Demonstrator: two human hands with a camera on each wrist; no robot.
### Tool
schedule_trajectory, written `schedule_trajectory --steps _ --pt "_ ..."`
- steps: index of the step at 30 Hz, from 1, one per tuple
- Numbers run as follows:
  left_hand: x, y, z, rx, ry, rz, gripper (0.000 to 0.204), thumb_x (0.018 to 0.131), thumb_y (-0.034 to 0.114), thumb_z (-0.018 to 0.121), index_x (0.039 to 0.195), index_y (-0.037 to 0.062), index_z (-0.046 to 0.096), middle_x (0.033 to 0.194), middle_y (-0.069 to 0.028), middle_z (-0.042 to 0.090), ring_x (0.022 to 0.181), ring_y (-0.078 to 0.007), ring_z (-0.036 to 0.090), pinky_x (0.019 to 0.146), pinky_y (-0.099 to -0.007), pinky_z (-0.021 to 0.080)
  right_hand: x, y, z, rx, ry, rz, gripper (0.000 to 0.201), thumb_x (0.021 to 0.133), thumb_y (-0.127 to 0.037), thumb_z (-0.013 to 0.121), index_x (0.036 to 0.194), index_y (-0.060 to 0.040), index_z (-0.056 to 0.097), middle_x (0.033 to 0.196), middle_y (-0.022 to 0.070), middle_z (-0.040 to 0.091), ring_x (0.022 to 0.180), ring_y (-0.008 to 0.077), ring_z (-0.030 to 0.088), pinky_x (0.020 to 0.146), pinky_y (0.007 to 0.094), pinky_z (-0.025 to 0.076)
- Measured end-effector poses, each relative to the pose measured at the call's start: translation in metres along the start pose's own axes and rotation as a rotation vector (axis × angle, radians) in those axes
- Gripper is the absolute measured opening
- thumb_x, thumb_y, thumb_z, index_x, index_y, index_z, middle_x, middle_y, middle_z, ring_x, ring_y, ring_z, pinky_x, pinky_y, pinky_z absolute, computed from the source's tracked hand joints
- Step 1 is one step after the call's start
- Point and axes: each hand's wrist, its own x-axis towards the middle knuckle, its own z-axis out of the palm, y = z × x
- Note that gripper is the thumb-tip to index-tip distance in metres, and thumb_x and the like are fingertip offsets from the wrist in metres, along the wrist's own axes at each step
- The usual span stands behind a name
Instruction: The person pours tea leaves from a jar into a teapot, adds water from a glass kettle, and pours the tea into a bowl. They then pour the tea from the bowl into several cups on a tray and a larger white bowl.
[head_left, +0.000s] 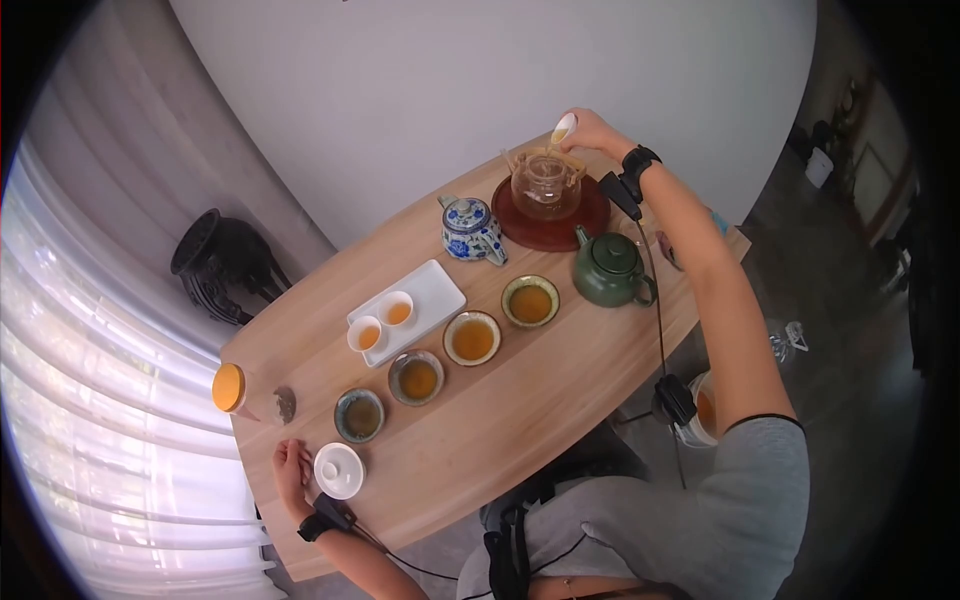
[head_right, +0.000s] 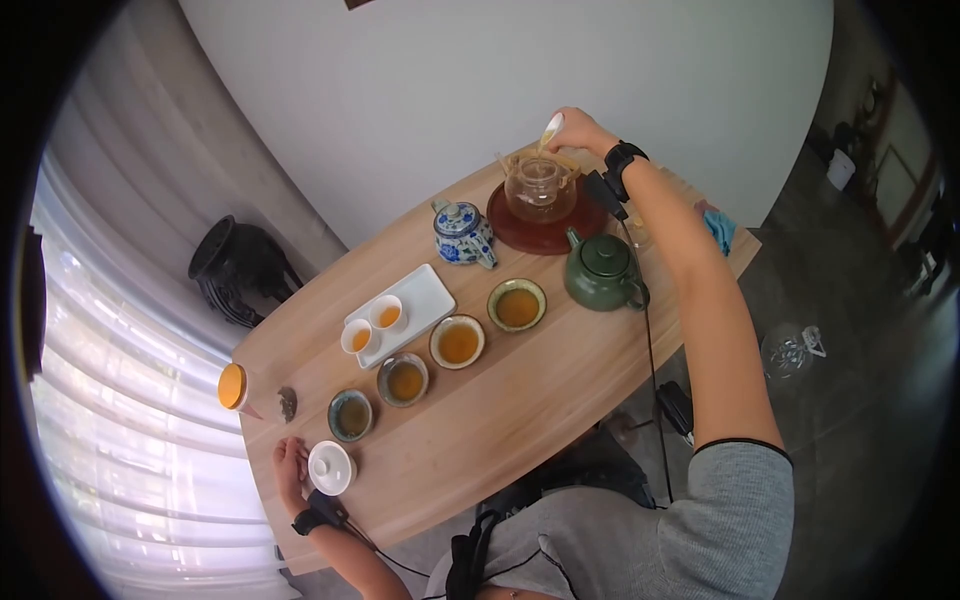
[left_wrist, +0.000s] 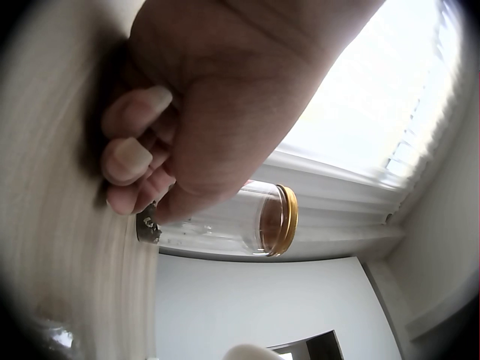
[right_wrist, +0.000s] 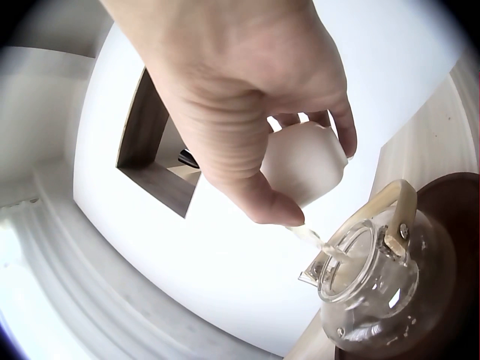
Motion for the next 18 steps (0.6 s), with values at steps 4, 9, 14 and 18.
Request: schedule_trajectory --steps 4,9,14,18 --pt "0.001 0.0 -0.001 -0.008 -0.008 -0.011 0.023 0.097 0.022 0.047 0.088 0.0022 0.054 0.059 -0.0036 0.053 0.032 -0.0064 0.037 0.029 -0.0203 0.022 0.004 -0.011 -0.008 -0.129 0.03 -0.046 0.056 0.052 -0.008 0.075 0.106 -0.0025 0.059 0.092 0.0093 0.063 0.084 0.0204 0.06 0.075 0.0308 0.049" --pt "0.001 0.001 -0.001 -0.001 -0.015 -0.009 0.023 0.097 0.022 0.047 0.088 0.0022 0.054 0.059 -0.004 0.053 0.032 -0.0067 0.037 0.029 -0.0204 0.022 0.012 -0.027 -0.02 -0.267 0.041 -0.096 0.06 0.05 -0.012 0.076 0.107 -0.0018 0.058 0.092 0.0116 0.064 0.085 0.023 0.061 0.075 0.0315 0.05" --pt "0.002 -0.001 -0.003 -0.001 -0.023 -0.011 0.023 0.097 0.022 0.046 0.089 0.0024 0.054 0.059 -0.0042 0.053 0.032 -0.0069 0.037 0.029 -0.0207 0.022 0.019 -0.045 -0.032 -0.448 0.072 -0.195 0.059 0.048 -0.013 0.075 0.104 -0.0009 0.06 0.093 0.0162 0.064 0.086 0.0283 0.062 0.076 0.0334 0.05" --pt "0.002 0.0 -0.002 -0.01 -0.031 -0.016 0.022 0.097 0.022 0.047 0.089 0.0025 0.054 0.06 -0.0042 0.053 0.032 -0.007 0.037 0.029 -0.0208 0.023 0.031 -0.051 -0.037 -0.484 0.084 -0.237 0.056 0.047 -0.011 0.074 0.101 -0.0007 0.061 0.091 0.0185 0.064 0.085 0.0299 0.062 0.076 0.0358 0.05"
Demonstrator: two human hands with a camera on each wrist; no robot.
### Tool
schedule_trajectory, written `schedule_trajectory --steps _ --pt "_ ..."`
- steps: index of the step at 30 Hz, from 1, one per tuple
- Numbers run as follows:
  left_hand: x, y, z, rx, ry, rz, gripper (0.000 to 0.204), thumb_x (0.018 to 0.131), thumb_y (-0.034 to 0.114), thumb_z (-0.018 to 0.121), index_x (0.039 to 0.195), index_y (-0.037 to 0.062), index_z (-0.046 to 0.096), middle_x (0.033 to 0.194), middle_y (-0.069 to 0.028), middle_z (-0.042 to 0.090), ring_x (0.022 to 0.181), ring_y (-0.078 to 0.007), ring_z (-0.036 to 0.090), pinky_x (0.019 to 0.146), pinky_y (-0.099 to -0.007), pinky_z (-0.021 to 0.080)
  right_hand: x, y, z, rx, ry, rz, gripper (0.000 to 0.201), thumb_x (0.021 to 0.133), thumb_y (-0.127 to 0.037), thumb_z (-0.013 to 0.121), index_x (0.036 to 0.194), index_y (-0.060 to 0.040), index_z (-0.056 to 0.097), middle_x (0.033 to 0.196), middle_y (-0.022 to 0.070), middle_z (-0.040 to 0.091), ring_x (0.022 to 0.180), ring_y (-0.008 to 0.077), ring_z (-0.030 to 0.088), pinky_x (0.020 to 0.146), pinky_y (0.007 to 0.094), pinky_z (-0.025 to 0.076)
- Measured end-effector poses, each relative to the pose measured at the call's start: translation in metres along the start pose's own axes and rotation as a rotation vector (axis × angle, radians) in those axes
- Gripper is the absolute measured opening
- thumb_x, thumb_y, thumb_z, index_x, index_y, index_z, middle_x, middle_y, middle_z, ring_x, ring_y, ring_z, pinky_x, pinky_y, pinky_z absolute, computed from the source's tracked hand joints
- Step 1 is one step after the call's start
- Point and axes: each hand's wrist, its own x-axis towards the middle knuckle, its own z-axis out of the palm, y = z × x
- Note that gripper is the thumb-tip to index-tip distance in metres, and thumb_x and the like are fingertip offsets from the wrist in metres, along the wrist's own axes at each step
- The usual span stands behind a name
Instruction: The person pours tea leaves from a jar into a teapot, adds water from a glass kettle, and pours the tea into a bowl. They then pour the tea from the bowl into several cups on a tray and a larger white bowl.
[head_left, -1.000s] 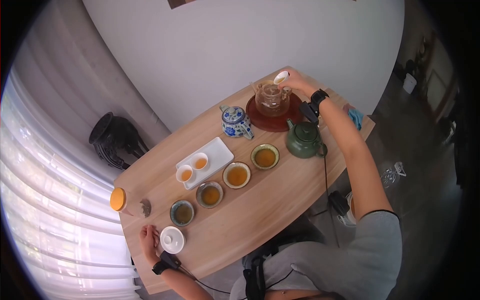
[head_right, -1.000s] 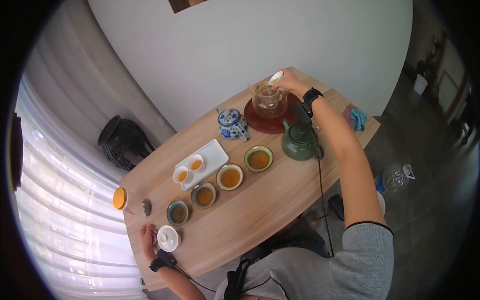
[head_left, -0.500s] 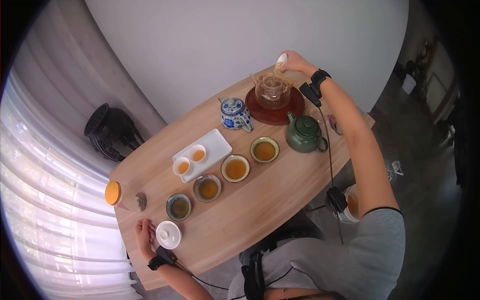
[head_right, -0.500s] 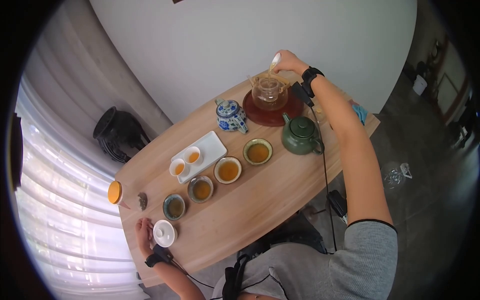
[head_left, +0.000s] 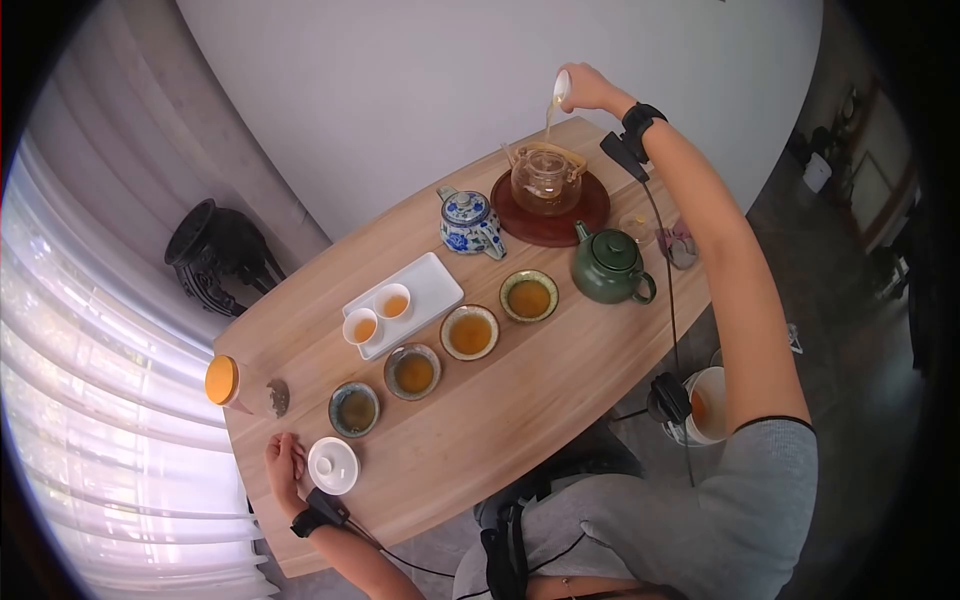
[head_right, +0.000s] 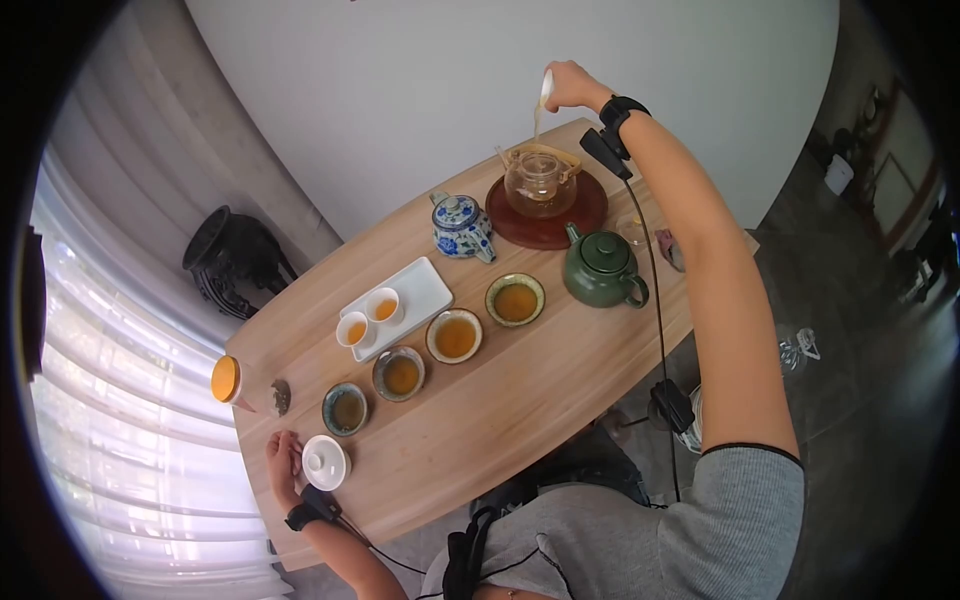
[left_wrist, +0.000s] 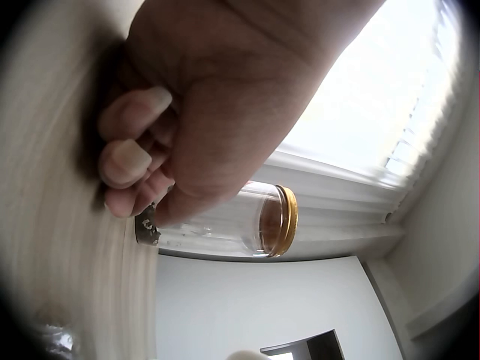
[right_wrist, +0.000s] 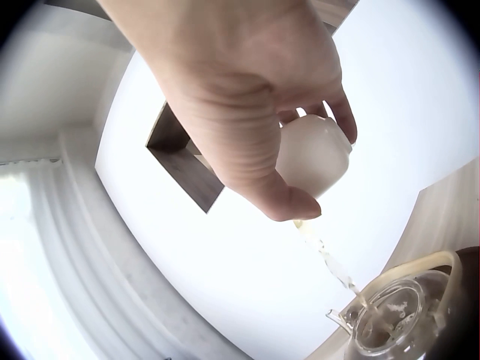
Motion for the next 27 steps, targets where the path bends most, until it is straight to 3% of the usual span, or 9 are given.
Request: schedule_trajectory --steps 6,8,15,18,21,22,24,25,27 --pt "-0.001 0.001 0.0 -0.001 0.005 -0.004 0.021 0.097 0.022 0.047 0.089 0.003 0.054 0.061 -0.0041 0.053 0.033 -0.0069 0.037 0.029 -0.0207 0.023 0.002 -0.009 0.006 -0.201 0.092 -0.044 0.063 0.049 -0.01 0.074 0.109 -0.0028 0.057 0.101 0.0207 0.057 0.089 0.0366 0.059 0.078 0.0388 0.051" --pt "-0.001 0.001 0.0 0.001 0.003 -0.004 0.021 0.097 0.022 0.048 0.089 0.0029 0.054 0.061 -0.0041 0.053 0.033 -0.0069 0.037 0.029 -0.0208 0.022 -0.003 -0.016 0.01 -0.331 -0.033 0.008 0.066 0.057 -0.01 0.074 0.119 -0.0038 0.052 0.116 0.0193 0.05 0.102 0.0389 0.055 0.082 0.0431 0.051" --pt "-0.002 0.001 0.0 0.007 0.006 -0.005 0.021 0.097 0.021 0.048 0.089 0.0027 0.053 0.061 -0.0043 0.053 0.032 -0.0071 0.037 0.029 -0.0209 0.022 -0.039 -0.029 0.053 -0.415 -0.078 -0.056 0.05 0.065 -0.006 0.069 0.112 -0.0046 0.053 0.114 0.0163 0.049 0.107 0.035 0.05 0.086 0.0446 0.048" --pt "-0.001 0.001 0.0 -0.019 0.006 -0.007 0.02 0.096 0.021 0.048 0.089 0.0028 0.053 0.061 -0.0043 0.054 0.032 -0.0071 0.037 0.029 -0.0209 0.022 -0.051 -0.022 0.079 -0.474 -0.041 -0.164 0.041 0.066 -0.004 0.069 0.105 -0.0049 0.054 0.112 0.0141 0.05 0.104 0.0324 0.051 0.082 0.043 0.048" --pt "-0.002 0.002 0.001 -0.003 0.002 -0.003 0.02 0.096 0.021 0.049 0.089 0.0027 0.053 0.061 -0.0039 0.054 0.032 -0.0071 0.037 0.029 -0.021 0.022 -0.061 -0.026 0.09 -0.717 0.071 -0.443 0.035 0.066 -0.003 0.068 0.099 -0.0072 0.055 0.107 0.0087 0.052 0.098 0.0257 0.053 0.078 0.0379 0.046" --pt "-0.003 0.001 0.001 -0.01 0.015 -0.004 0.02 0.096 0.021 0.049 0.089 0.0027 0.053 0.061 -0.0039 0.054 0.032 -0.0071 0.037 0.029 -0.021 0.022 -0.06 -0.029 0.091 -0.713 0.074 -0.458 0.035 0.066 -0.003 0.068 0.099 -0.0072 0.055 0.107 0.0087 0.052 0.098 0.0257 0.053 0.078 0.0379 0.046" --pt "-0.002 0.001 0.002 -0.027 0.011 -0.005 0.02 0.095 0.021 0.05 0.089 0.0025 0.053 0.061 -0.0034 0.054 0.032 -0.0072 0.037 0.028 -0.021 0.022 -0.058 -0.042 0.091 -0.606 0.288 -0.783 0.037 0.067 -0.004 0.067 0.102 -0.0076 0.056 0.103 0.0081 0.054 0.097 0.0238 0.052 0.079 0.037 0.045" --pt "-0.003 0.003 0.002 -0.032 0.029 -0.008 0.02 0.095 0.021 0.05 0.089 0.0025 0.053 0.061 -0.0034 0.054 0.032 -0.0072 0.037 0.028 -0.021 0.022 -0.062 -0.063 0.085 -0.596 0.29 -0.801 0.037 0.067 -0.004 0.067 0.102 -0.0076 0.056 0.103 0.0081 0.054 0.097 0.0238 0.052 0.079 0.037 0.045" --pt "-0.003 0.005 0.004 -0.009 0.016 -0.01 0.02 0.095 0.021 0.05 0.089 0.0025 0.053 0.06 -0.0029 0.054 0.032 -0.0071 0.038 0.028 -0.021 0.023 -0.075 -0.109 0.078 -0.314 0.374 -0.76 0.046 0.066 -0.008 0.069 0.11 -0.0071 0.056 0.103 0.0084 0.055 0.1 0.0244 0.052 0.081 0.0374 0.045"
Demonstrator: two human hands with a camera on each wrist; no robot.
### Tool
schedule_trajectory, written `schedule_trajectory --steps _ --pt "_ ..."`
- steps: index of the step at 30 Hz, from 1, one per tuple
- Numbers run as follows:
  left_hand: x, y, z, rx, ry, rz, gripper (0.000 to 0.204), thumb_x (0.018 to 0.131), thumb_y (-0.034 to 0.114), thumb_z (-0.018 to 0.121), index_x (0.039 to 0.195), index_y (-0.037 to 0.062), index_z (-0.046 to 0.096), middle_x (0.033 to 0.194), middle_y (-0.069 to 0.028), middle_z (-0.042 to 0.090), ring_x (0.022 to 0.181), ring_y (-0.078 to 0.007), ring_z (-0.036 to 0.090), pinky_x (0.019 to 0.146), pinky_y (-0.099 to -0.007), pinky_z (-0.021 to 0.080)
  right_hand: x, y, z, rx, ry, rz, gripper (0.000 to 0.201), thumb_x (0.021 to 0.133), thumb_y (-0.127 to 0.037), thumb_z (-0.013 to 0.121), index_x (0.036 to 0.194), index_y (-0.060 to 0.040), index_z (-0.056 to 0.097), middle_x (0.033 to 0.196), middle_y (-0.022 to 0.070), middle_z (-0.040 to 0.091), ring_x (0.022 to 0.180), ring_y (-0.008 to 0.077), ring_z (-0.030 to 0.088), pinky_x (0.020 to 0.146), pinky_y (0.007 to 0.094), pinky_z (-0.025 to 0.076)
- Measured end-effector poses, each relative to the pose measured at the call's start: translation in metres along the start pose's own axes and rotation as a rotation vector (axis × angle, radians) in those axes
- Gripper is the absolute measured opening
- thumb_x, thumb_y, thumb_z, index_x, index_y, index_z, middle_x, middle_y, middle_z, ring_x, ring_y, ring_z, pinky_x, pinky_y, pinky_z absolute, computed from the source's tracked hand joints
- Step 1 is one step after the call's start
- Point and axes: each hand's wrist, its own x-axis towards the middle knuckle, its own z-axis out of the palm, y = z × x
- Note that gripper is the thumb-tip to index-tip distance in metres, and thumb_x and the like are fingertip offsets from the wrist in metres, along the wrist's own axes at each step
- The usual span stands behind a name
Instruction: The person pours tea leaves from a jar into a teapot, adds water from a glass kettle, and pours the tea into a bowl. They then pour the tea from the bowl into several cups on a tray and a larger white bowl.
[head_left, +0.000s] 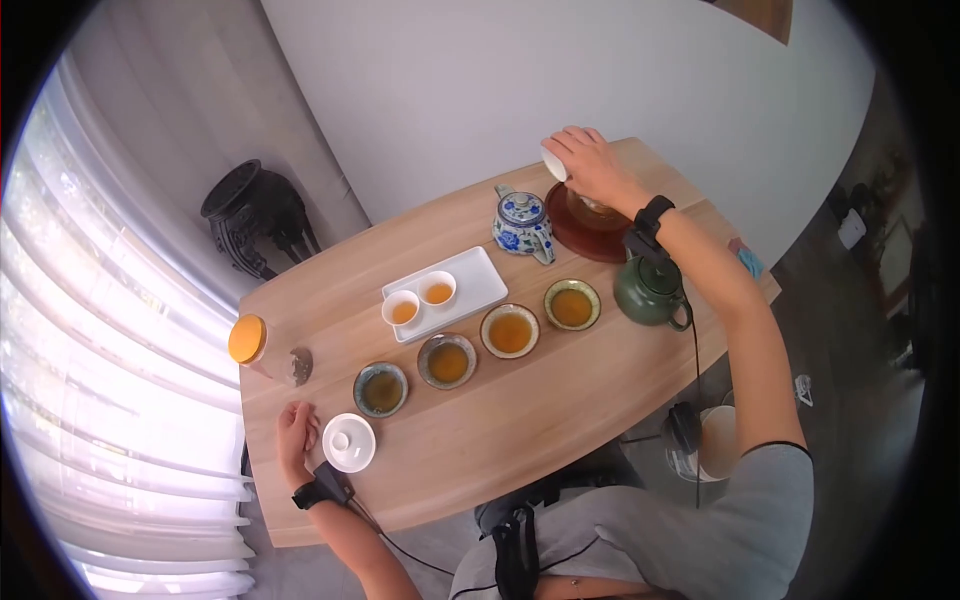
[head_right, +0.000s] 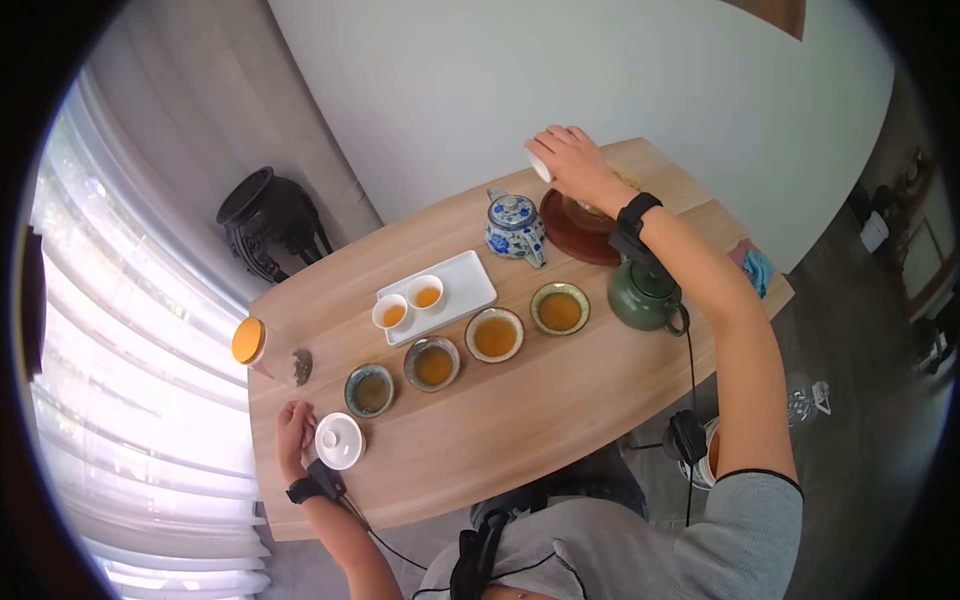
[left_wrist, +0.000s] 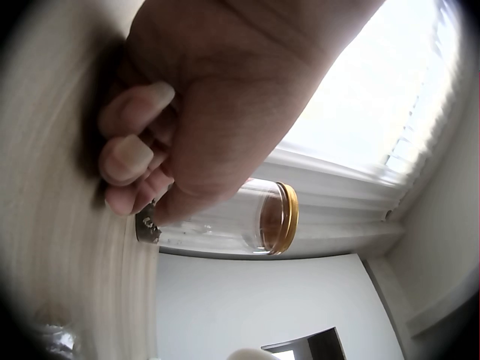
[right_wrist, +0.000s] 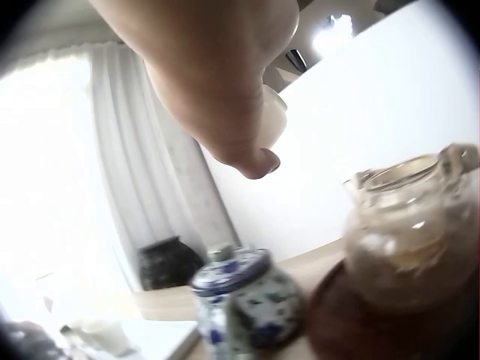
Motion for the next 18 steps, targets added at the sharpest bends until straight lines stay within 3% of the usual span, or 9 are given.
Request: schedule_trajectory --steps 1,3,5,8,10,13,18 --pt "0.0 0.0 -0.001 0.002 0.015 -0.005 0.02 0.095 0.021 0.05 0.089 0.0025 0.053 0.06 -0.0029 0.054 0.032 -0.0071 0.038 0.028 -0.021 0.023 0.01 -0.021 -0.004 0.014 0.006 -0.006 0.046 0.066 -0.008 0.069 0.11 -0.0071 0.056 0.103 0.0084 0.055 0.1 0.0244 0.052 0.081 0.0374 0.045" --pt "0.002 -0.003 -0.001 -0.008 0.002 -0.007 0.02 0.095 0.021 0.05 0.089 0.0025 0.053 0.06 -0.0026 0.053 0.032 -0.0071 0.038 0.028 -0.0209 0.023 0.027 -0.06 -0.008 0.551 -0.011 0.293 0.057 0.064 -0.014 0.071 0.118 -0.0067 0.054 0.106 0.0103 0.054 0.101 0.0284 0.053 0.083 0.0386 0.045" --pt "0.001 -0.003 -0.001 -0.009 0.017 -0.009 0.019 0.095 0.021 0.05 0.09 0.0025 0.053 0.059 -0.0027 0.053 0.032 -0.0072 0.038 0.028 -0.0209 0.023 0.031 -0.087 0.012 0.889 -0.111 0.341 0.062 0.063 -0.018 0.073 0.12 -0.0058 0.052 0.108 0.0133 0.054 0.1 0.0325 0.053 0.085 0.039 0.045" --pt "0.001 -0.003 0.0 -0.009 0.013 -0.003 0.018 0.095 0.02 0.05 0.091 0.0025 0.052 0.06 -0.0039 0.054 0.032 -0.0077 0.038 0.028 -0.021 0.024 0.024 -0.12 0.041 1.052 -0.341 0.418 0.063 0.061 -0.019 0.076 0.118 -0.0049 0.051 0.11 0.015 0.056 0.102 0.0289 0.055 0.089 0.0355 0.045" --pt "0.001 -0.002 0.0 -0.027 0.011 -0.008 0.018 0.095 0.02 0.05 0.091 0.0023 0.052 0.06 -0.0041 0.054 0.032 -0.0078 0.038 0.028 -0.0211 0.024 0.016 -0.133 0.062 0.995 -0.534 0.431 0.062 0.059 -0.018 0.076 0.113 -0.0023 0.051 0.109 0.0176 0.055 0.102 0.029 0.055 0.088 0.035 0.045" --pt "0.001 0.0 0.0 -0.047 0.01 -0.016 0.019 0.095 0.019 0.049 0.091 0.0017 0.052 0.059 -0.0046 0.055 0.032 -0.0079 0.039 0.028 -0.021 0.025 0.001 -0.148 0.088 0.973 -0.6 0.405 0.066 0.055 -0.019 0.078 0.11 0.0031 0.048 0.107 0.024 0.055 0.101 0.0342 0.055 0.086 0.0377 0.045" --pt "0.001 0.0 0.001 -0.019 0.004 -0.012 0.02 0.095 0.02 0.05 0.09 0.0011 0.053 0.059 -0.0046 0.055 0.033 -0.0075 0.041 0.028 -0.0206 0.026 -0.007 -0.16 0.095 1.001 -0.592 0.372 0.065 0.056 -0.018 0.077 0.109 0.0024 0.046 0.107 0.0254 0.054 0.102 0.0369 0.054 0.085 0.0391 0.045"
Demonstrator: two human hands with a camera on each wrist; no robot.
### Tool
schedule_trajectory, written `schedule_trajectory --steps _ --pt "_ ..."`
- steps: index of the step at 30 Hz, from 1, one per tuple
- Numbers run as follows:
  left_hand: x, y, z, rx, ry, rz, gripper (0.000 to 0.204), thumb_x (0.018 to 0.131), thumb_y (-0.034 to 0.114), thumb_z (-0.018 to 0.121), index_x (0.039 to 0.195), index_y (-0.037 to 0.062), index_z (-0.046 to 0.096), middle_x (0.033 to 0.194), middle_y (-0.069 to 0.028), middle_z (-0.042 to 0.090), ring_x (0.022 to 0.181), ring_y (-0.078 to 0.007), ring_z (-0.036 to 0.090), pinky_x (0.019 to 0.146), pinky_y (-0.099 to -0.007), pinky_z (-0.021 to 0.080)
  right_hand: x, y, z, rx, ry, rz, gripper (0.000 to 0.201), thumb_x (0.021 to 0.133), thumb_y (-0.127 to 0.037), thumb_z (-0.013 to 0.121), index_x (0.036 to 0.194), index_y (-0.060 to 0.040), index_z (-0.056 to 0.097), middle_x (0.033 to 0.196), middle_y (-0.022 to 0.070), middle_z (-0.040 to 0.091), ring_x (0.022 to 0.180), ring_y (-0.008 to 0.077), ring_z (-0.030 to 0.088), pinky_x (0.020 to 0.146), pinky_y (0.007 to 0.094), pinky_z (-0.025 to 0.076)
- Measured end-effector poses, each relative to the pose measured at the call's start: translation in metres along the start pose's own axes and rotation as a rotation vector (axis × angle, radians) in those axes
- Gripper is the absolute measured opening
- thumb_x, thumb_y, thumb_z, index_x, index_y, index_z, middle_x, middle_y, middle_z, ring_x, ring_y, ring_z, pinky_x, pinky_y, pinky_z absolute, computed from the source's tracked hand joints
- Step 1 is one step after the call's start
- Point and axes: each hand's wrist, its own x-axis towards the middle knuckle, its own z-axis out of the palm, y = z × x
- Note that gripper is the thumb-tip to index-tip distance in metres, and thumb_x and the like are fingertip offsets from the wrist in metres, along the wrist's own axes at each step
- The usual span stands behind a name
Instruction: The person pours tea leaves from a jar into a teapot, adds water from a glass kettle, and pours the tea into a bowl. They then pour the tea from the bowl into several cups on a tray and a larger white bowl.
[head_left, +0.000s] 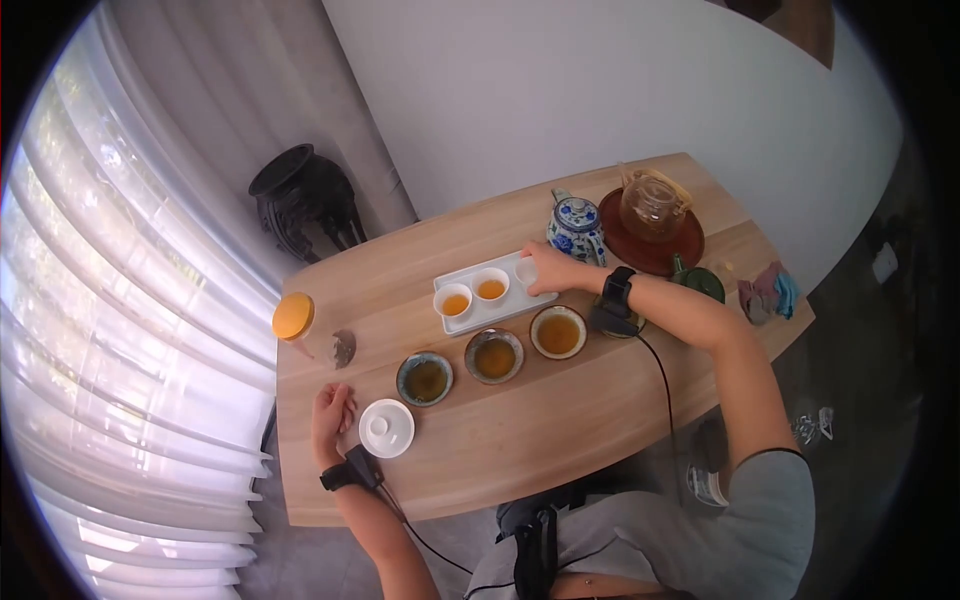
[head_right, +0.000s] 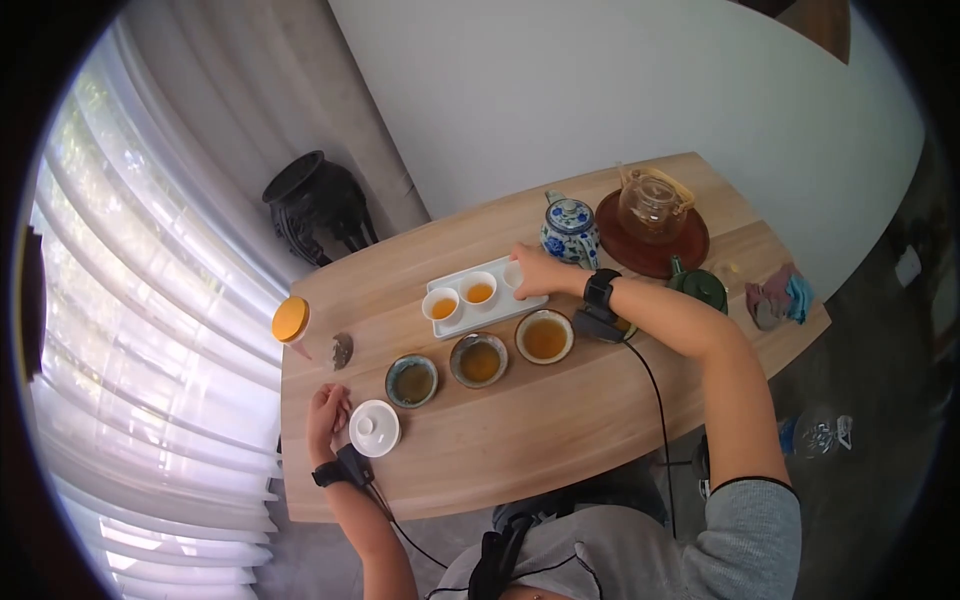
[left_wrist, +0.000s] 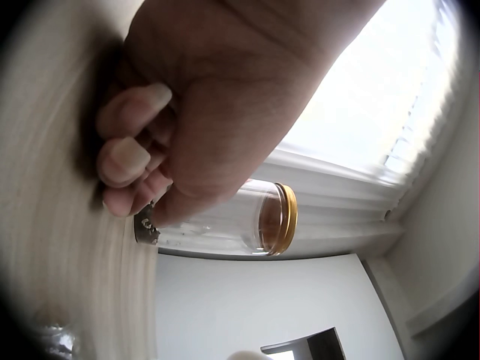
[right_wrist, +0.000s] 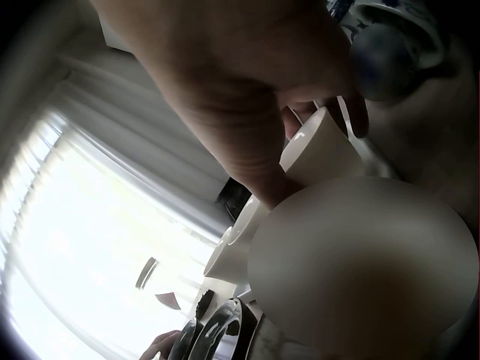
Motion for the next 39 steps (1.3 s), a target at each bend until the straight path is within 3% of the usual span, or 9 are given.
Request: schedule_trajectory --steps 5,11,16,19,25,28,35,37,39 --pt "-0.001 0.002 0.0 0.025 0.013 -0.004 0.02 0.094 0.02 0.05 0.09 0.0012 0.053 0.059 -0.0042 0.055 0.033 -0.0076 0.041 0.028 -0.0205 0.026 -0.002 -0.007 0.002 -0.074 -0.006 0.011 0.064 0.057 -0.018 0.077 0.11 0.0012 0.046 0.108 0.0256 0.055 0.102 0.039 0.053 0.085 0.0393 0.046" --pt "0.0 0.003 0.001 0.024 0.005 -0.011 0.019 0.094 0.02 0.051 0.089 0.0015 0.052 0.059 -0.0037 0.055 0.033 -0.0074 0.041 0.029 -0.0204 0.026 -0.009 -0.033 -0.012 -0.218 -0.152 0.183 0.081 0.059 -0.027 0.077 0.126 -0.0009 0.04 0.124 0.0225 0.043 0.118 0.0375 0.041 0.097 0.0443 0.037" --pt "-0.002 0.004 0.002 0.042 0.013 -0.007 0.019 0.094 0.02 0.051 0.089 0.0017 0.052 0.059 -0.0036 0.054 0.033 -0.0074 0.041 0.029 -0.0205 0.026 0.006 -0.047 -0.007 -0.346 -0.042 -0.119 0.096 0.054 -0.044 0.08 0.131 -0.0029 0.039 0.129 0.0211 0.039 0.125 0.036 0.032 0.102 0.0458 0.029" --pt "0.0 0.003 0.001 0.027 0.018 -0.011 0.019 0.094 0.02 0.051 0.089 0.0015 0.053 0.059 -0.0037 0.055 0.033 -0.0076 0.04 0.029 -0.0209 0.025 0.01 -0.065 -0.002 -0.423 -0.151 -0.123 0.094 0.053 -0.047 0.079 0.128 -0.0032 0.043 0.13 0.0191 0.04 0.126 0.0345 0.032 0.102 0.046 0.029" --pt "0.002 -0.001 -0.001 0.032 0.008 -0.01 0.02 0.093 0.02 0.052 0.089 0.0007 0.054 0.059 -0.0043 0.055 0.033 -0.0082 0.041 0.029 -0.0217 0.025 0.025 -0.049 0.022 -0.33 -0.034 -0.108 0.073 0.052 -0.044 0.076 0.11 -0.0036 0.056 0.12 0.0184 0.047 0.12 0.0346 0.036 0.095 0.0471 0.032" --pt "0.001 0.002 0.001 0.06 0.01 -0.013 0.02 0.094 0.02 0.052 0.09 0.0005 0.054 0.059 -0.0044 0.055 0.033 -0.0083 0.042 0.028 -0.0219 0.025 0.025 -0.048 0.02 -0.273 -0.017 -0.064 0.069 0.054 -0.041 0.075 0.108 -0.0035 0.056 0.119 0.0189 0.048 0.121 0.0343 0.036 0.096 0.0471 0.032" --pt "0.001 0.0 0.001 0.049 0.005 -0.018 0.02 0.094 0.02 0.051 0.091 0.0012 0.054 0.058 -0.0041 0.055 0.033 -0.0084 0.042 0.028 -0.0213 0.026 0.023 -0.062 -0.05 -0.109 0.035 0.006 0.069 0.058 -0.033 0.08 0.113 -0.0034 0.051 0.109 0.0164 0.055 0.106 0.0293 0.052 0.091 0.037 0.042" --pt "0.001 0.0 0.0 0.036 0.01 -0.008 0.019 0.094 0.021 0.051 0.09 0.0018 0.053 0.058 -0.0041 0.054 0.032 -0.0083 0.042 0.028 -0.021 0.026 0.012 -0.061 -0.08 0.213 0.063 0.076 0.066 0.061 -0.023 0.081 0.114 -0.0019 0.05 0.106 0.0137 0.057 0.1 0.0229 0.056 0.086 0.0329 0.045" --pt "0.001 0.0 0.0 0.02 -0.017 -0.008 0.019 0.094 0.021 0.051 0.089 0.0022 0.053 0.058 -0.0039 0.054 0.032 -0.0082 0.041 0.028 -0.0211 0.025 -0.002 -0.056 -0.113 0.268 0.134 0.13 0.064 0.063 -0.018 0.08 0.115 -0.0014 0.049 0.107 0.0128 0.057 0.1 0.0212 0.056 0.085 0.0314 0.045"
